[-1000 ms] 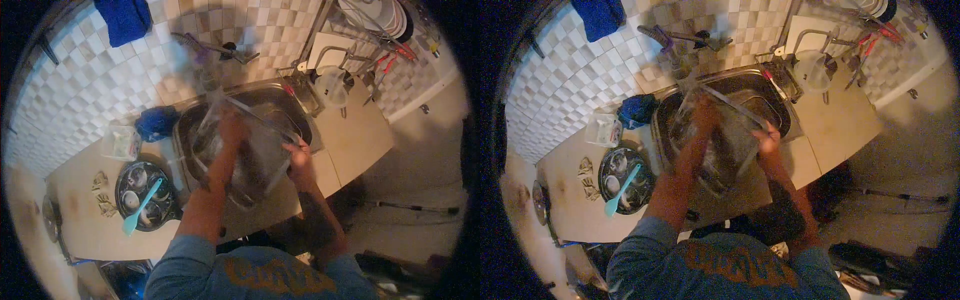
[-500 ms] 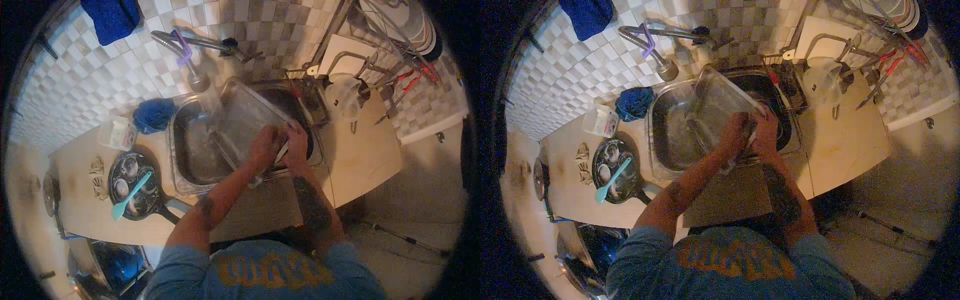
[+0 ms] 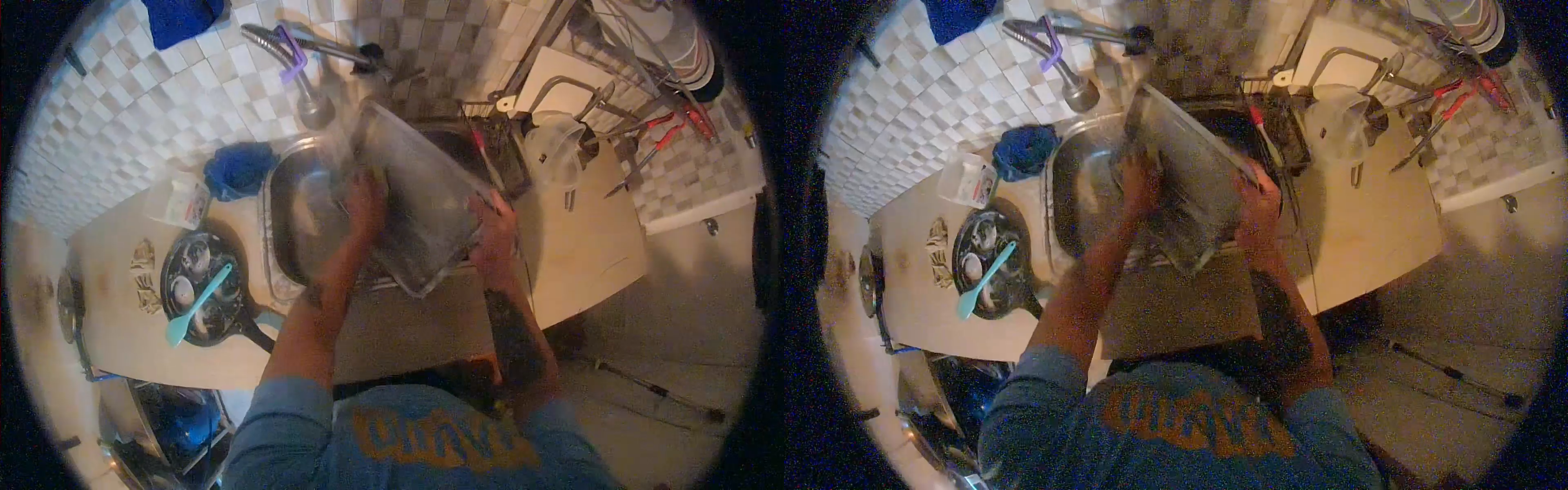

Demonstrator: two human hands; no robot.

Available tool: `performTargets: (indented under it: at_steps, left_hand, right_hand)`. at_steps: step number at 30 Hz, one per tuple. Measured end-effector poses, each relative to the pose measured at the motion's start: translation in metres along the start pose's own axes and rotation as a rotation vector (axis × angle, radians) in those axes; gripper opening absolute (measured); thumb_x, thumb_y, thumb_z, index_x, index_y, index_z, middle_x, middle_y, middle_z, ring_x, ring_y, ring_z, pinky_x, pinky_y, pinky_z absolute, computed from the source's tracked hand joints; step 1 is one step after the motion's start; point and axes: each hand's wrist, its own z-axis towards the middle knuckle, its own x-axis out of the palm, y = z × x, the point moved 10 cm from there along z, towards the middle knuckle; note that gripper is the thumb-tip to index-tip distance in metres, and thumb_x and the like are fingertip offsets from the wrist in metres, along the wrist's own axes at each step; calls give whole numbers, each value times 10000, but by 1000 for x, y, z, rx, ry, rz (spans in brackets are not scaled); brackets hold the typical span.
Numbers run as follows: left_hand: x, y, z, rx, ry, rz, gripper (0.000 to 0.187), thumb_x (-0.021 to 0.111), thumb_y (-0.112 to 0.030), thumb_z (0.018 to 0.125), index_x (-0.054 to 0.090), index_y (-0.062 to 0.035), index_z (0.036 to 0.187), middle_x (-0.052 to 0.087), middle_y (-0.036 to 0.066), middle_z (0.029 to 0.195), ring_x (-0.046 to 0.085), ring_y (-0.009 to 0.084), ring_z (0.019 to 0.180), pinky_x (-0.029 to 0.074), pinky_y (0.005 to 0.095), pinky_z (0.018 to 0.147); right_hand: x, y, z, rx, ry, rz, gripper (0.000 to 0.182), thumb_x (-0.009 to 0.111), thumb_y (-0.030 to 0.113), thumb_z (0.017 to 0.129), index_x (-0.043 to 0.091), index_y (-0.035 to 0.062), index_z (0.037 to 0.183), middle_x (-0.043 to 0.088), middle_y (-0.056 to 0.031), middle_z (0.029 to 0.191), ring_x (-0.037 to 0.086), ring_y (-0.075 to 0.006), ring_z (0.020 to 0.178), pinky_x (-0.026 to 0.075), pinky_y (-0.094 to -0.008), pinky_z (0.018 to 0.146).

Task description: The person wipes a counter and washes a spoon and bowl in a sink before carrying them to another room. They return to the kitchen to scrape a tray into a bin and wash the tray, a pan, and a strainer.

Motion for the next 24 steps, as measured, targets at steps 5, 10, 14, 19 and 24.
performTargets:
  at_steps: [5, 10, 14, 19, 24]
  left_hand:
    - [-33, -133, -9, 146, 10, -373, 370, 561, -165, 878, 551, -31, 1222, 539, 216, 1245, 500, 414, 1149, 416, 512, 939]
    - [-32, -106, -86, 67, 331, -314, 408, 629, -179, 811, 575, -33, 1188, 566, 218, 1209, 554, 398, 1085, 413, 517, 935]
    - [-11, -56, -84, 123, 690, 186, 368, 656, -239, 789, 625, -91, 1125, 593, 190, 1163, 591, 374, 1029, 421, 512, 920]
    - [-63, -7, -11, 110, 255, 475, 290, 618, -270, 804, 656, -161, 1070, 627, 132, 1064, 589, 336, 1013, 414, 524, 908]
    - [-67, -11, -21, 39, 154, 474, 335, 627, -280, 793, 646, -144, 1098, 627, 139, 1077, 577, 335, 1033, 415, 531, 900]
  right_hand:
    - [31, -11, -1, 342, -61, 401, 278, 603, 87, 873, 632, -23, 1127, 661, -58, 1029, 576, -139, 980, 444, -276, 882]
    - [26, -14, -6, 354, -137, 621, 281, 587, 82, 867, 630, -41, 1116, 660, -78, 1035, 586, -155, 971, 439, -295, 900]
    - [16, 38, -13, 30, -170, 113, 306, 582, 109, 870, 618, -49, 1129, 653, -102, 1079, 597, -186, 985, 446, -320, 916]
    - [17, 38, -35, 227, -120, 230, 390, 556, 190, 889, 567, -62, 1185, 620, -157, 1141, 601, -262, 1041, 454, -365, 945]
    - [20, 32, -47, 348, -188, 193, 361, 568, 157, 886, 569, -31, 1194, 622, -128, 1121, 587, -228, 1024, 447, -347, 934]
